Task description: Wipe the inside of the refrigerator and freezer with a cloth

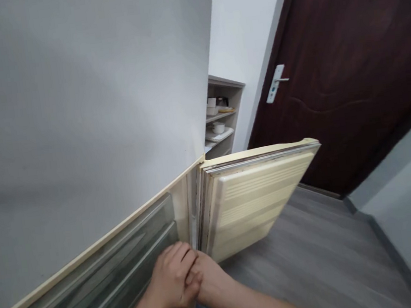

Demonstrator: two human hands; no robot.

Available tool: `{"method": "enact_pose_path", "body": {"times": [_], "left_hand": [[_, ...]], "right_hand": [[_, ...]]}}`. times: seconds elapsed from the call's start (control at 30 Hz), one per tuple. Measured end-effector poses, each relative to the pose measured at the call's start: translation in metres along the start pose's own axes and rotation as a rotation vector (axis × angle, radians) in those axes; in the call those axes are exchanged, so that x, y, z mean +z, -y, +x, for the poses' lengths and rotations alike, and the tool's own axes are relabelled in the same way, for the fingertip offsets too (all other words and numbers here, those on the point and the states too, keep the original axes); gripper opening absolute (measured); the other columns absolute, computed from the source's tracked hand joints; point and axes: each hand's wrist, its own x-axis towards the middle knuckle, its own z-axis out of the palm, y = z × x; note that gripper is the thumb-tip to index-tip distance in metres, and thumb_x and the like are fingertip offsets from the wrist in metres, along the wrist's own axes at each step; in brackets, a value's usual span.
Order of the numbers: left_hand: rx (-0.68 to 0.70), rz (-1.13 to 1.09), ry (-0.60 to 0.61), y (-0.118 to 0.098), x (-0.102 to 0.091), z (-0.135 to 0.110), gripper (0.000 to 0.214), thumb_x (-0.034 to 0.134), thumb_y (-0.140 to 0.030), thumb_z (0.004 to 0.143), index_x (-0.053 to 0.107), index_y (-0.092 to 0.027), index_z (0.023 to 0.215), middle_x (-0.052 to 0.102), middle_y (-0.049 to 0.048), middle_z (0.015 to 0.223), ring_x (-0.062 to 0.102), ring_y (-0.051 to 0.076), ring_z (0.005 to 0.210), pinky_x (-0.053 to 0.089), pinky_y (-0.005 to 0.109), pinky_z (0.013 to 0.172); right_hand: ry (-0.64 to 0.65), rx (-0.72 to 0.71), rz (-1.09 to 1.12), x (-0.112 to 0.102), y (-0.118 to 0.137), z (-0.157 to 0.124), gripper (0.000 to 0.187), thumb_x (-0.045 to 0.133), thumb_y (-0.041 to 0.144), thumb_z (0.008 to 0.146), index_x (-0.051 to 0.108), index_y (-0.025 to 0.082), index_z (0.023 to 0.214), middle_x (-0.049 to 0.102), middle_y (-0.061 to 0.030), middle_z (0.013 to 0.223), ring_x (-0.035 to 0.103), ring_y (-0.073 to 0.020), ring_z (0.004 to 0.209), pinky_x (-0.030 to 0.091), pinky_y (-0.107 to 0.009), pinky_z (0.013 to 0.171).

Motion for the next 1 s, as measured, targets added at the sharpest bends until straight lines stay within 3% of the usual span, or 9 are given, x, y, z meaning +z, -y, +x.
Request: {"method": "enact_pose_path", "body": {"times": [0.23,0.33,0.5,0.67,0.73,0.8,0.9,1.0], "left_hand": [[0.33,-0.07,-0.166,-0.011,0.005,0.028,0.046,0.025,-0.045,0.085,0.052,-0.023,0.054,0.05,0.0036,0.046,0.045,0.017,0.045,0.03,0.036,0.043],[0.487,-0.084,-0.189,-0.021,-0.001,0.045,0.05,0.023,-0.047,0.086,0.052,-0.023,0.052,0.049,0.0041,0.044,0.044,0.017,0.044,0.028,0.037,0.043],[0.695,-0.101,-0.111,-0.036,0.003,0.076,0.057,0.018,-0.053,0.087,0.054,-0.023,0.054,0.052,0.0039,0.045,0.048,0.017,0.043,0.029,0.036,0.041],[0.826,-0.119,0.064,-0.061,0.028,0.108,0.045,0.032,-0.05,0.083,0.056,-0.022,0.056,0.057,0.0035,0.046,0.053,0.017,0.044,0.033,0.033,0.039],[0.813,-0.112,0.099,-0.072,0.032,0.126,0.039,0.036,-0.042,0.084,0.058,-0.021,0.06,0.062,0.003,0.052,0.057,0.016,0.049,0.039,0.031,0.043],[0.735,-0.114,0.059,-0.076,0.028,0.149,0.032,0.038,-0.032,0.086,0.063,-0.019,0.071,0.069,0.0041,0.066,0.064,0.017,0.064,0.049,0.031,0.057],[0.489,-0.065,-0.11,-0.067,0.012,0.191,0.035,0.039,-0.028,0.088,0.061,-0.011,0.11,0.069,0.014,0.113,0.063,0.026,0.105,0.05,0.044,0.092],[0.197,0.09,-0.199,-0.049,-0.003,0.227,0.045,0.039,-0.029,0.088,0.052,-0.007,0.125,0.053,0.0209,0.137,0.049,0.034,0.126,0.039,0.049,0.107]], "right_hand": [[0.14,0.116,0.113,-0.035,0.004,-0.038,0.023,0.061,0.014,0.066,0.066,0.019,0.087,0.07,-0.0021,0.087,0.064,-0.021,0.085,0.049,-0.027,0.075],[0.114,0.217,0.117,-0.053,0.007,-0.057,0.026,0.055,0.012,0.066,0.065,0.018,0.09,0.07,-0.0045,0.094,0.064,-0.021,0.091,0.048,-0.026,0.077],[0.0,0.318,0.089,-0.07,0.008,-0.084,0.035,0.05,0.011,0.068,0.065,0.017,0.099,0.07,-0.0075,0.098,0.064,-0.0214,0.092,0.049,-0.027,0.08],[-0.126,0.443,0.168,-0.076,0.0,-0.106,0.029,0.046,0.008,0.062,0.067,0.016,0.081,0.071,-0.0074,0.088,0.065,-0.0219,0.087,0.051,-0.029,0.08],[-0.251,0.539,0.27,-0.077,-0.006,-0.119,0.034,0.043,0.007,0.064,0.068,0.016,0.085,0.071,-0.0085,0.092,0.065,-0.0207,0.091,0.051,-0.028,0.083],[-0.428,0.676,0.363,-0.075,-0.016,-0.135,0.051,0.042,0.007,0.064,0.066,0.015,0.108,0.067,-0.0116,0.114,0.062,-0.0204,0.104,0.048,-0.031,0.092],[-0.724,0.999,0.62,-0.064,-0.031,-0.17,0.076,0.046,0.01,0.061,0.05,0.015,0.136,0.055,-0.0133,0.135,0.061,-0.0215,0.108,0.05,-0.033,0.091],[-1.084,1.292,1.124,-0.044,-0.039,-0.215,0.069,0.055,0.013,0.058,0.058,0.016,0.127,0.067,-0.0114,0.116,0.067,-0.0204,0.091,0.055,-0.028,0.075]]}}
